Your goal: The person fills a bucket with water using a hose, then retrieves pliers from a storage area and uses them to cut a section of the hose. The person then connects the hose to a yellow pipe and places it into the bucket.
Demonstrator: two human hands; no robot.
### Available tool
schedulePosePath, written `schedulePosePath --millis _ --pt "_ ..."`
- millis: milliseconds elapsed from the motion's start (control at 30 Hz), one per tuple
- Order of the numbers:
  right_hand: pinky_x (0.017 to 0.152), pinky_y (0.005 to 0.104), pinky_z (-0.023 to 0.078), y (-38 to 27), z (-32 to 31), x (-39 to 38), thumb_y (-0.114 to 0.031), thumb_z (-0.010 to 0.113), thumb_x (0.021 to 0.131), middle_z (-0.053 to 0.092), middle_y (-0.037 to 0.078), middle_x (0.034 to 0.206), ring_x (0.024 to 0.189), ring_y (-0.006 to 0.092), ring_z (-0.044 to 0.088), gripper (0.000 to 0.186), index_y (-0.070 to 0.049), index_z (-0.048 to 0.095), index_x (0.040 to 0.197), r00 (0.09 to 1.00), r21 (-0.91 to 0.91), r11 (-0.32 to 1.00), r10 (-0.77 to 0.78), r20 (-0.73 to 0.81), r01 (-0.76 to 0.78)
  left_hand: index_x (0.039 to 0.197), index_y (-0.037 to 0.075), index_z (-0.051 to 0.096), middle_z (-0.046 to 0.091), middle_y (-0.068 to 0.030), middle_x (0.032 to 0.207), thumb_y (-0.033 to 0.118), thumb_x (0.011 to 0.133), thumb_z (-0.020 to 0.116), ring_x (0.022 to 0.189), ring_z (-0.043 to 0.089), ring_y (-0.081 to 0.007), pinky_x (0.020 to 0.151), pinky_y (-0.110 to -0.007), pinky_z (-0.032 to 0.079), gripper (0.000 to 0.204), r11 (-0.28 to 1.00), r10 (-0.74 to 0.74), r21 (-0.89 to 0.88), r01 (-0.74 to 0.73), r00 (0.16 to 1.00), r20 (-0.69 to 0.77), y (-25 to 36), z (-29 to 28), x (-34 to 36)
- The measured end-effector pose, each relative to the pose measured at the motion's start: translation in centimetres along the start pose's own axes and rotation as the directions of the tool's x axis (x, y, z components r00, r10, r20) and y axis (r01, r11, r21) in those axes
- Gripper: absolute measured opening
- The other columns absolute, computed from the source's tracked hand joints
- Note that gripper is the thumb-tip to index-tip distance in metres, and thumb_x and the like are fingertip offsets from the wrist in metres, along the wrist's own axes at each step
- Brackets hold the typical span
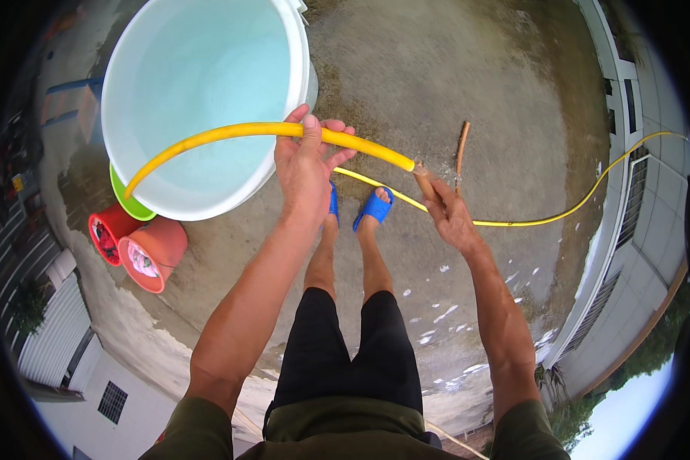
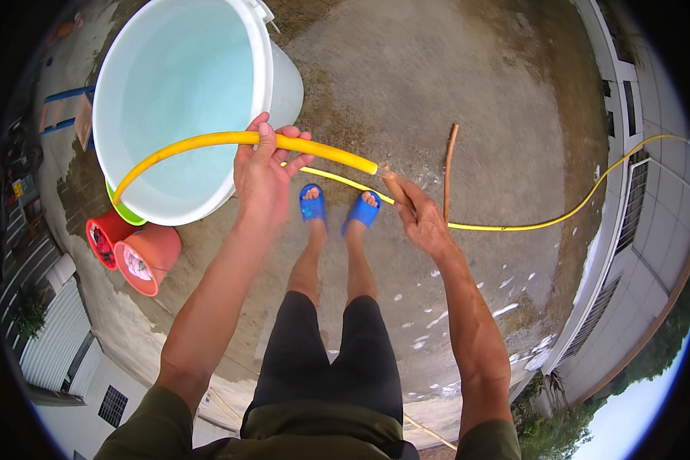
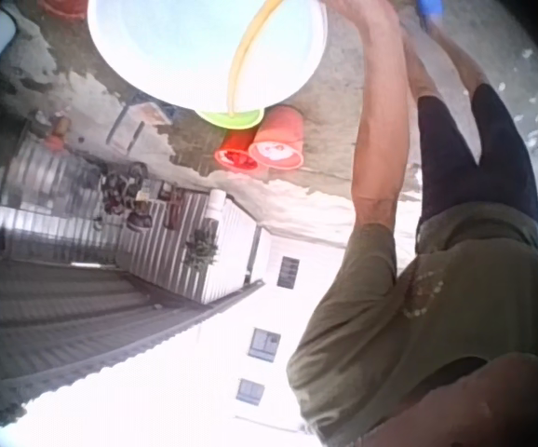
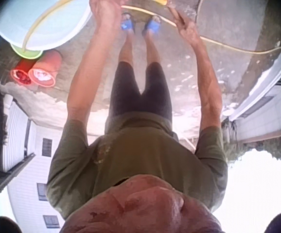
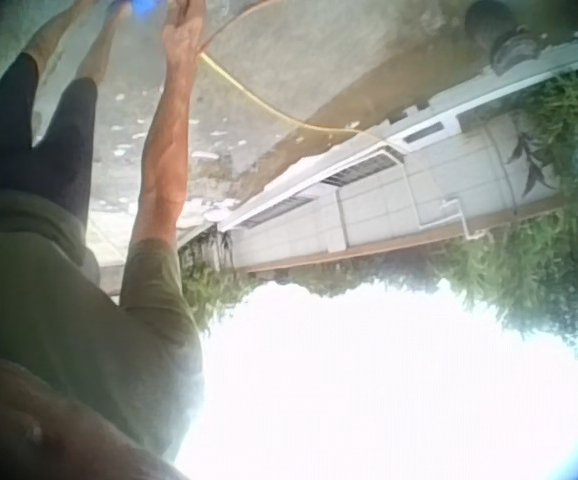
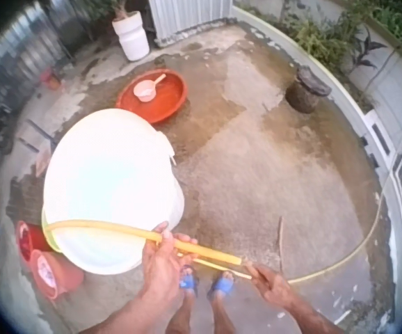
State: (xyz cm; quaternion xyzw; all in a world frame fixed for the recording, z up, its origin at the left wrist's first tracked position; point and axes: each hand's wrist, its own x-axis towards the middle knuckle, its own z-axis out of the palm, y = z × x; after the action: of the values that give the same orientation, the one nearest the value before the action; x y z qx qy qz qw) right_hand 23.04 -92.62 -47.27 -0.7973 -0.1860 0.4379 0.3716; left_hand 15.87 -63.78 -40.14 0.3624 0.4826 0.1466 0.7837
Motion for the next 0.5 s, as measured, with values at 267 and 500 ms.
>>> schedulePosePath --millis 267,500 --pt "0.097 0.0452 0.057 -1.9 1.0 -0.8 -0.001 0.067 0.099 0.069 0.022 0.129 0.118 0.0413 0.068 0.044 -0.004 0.060 0.143 0.997 0.069 0.997 -0.037 -0.074 0.042 0.149 0.004 0.041 0.068 -0.0159 0.114 0.031 0.114 0.057 0.111 0.072 -0.0311 0.087 -0.047 0.064 0.048 0.998 0.004 0.061 -0.005 1.000 0.003 -1.7 -1.1 1.5" --pt "0.095 0.0436 0.057 -1.2 1.5 -1.6 -0.001 0.067 0.099 0.070 0.019 0.129 0.115 0.0392 0.069 0.043 -0.006 0.062 0.142 0.998 0.011 0.998 -0.063 -0.026 0.063 0.149 0.004 0.041 0.068 -0.0154 0.114 0.031 0.113 0.057 0.109 0.072 -0.0290 0.085 -0.044 0.064 0.049 0.995 -0.033 0.099 0.032 0.999 0.007 -2.3 -1.6 1.3"
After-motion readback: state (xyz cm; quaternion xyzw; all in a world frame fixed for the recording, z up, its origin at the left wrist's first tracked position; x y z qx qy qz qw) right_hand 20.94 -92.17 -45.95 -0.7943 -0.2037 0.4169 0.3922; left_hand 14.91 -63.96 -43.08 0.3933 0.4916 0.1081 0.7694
